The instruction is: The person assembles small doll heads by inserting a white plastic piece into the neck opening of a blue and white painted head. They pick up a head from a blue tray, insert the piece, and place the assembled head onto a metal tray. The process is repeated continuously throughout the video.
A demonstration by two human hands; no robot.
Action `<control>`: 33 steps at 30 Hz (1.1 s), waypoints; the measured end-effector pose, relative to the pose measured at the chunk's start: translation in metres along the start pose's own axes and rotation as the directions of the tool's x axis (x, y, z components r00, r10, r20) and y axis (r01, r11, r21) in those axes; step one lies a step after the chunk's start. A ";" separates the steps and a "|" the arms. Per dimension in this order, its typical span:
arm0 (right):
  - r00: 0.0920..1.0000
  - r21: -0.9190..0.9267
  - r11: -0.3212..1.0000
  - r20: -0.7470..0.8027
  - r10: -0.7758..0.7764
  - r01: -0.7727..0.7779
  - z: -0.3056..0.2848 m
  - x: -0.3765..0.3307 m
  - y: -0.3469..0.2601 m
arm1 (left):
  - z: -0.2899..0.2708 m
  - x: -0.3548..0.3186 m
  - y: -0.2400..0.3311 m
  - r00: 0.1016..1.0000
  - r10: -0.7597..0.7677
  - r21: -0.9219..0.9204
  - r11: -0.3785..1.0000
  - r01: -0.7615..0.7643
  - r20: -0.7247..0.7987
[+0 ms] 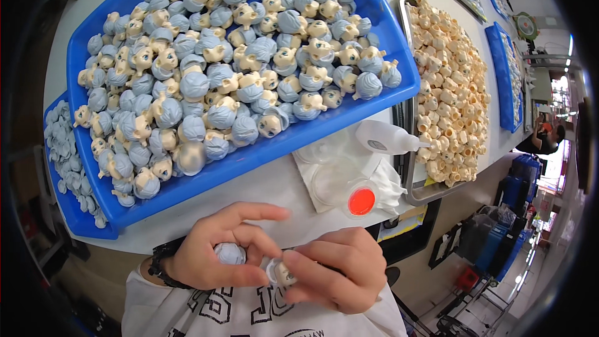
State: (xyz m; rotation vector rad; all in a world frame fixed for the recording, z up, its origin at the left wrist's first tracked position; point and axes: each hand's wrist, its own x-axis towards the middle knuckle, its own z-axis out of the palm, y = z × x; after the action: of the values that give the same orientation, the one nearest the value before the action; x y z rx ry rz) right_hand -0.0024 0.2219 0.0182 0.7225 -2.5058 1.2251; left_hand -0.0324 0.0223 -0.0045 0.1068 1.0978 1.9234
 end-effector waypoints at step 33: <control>0.995 0.013 1.000 -0.096 0.007 -0.005 0.005 -0.012 -0.004 | -0.004 0.012 0.001 0.945 0.001 0.374 0.918 -0.130 0.326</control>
State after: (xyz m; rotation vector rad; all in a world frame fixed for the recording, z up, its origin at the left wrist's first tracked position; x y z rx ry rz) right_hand 0.0102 0.2200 0.0128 0.6438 -2.4268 1.2480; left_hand -0.0421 0.0280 -0.0105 0.6655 1.2492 1.6431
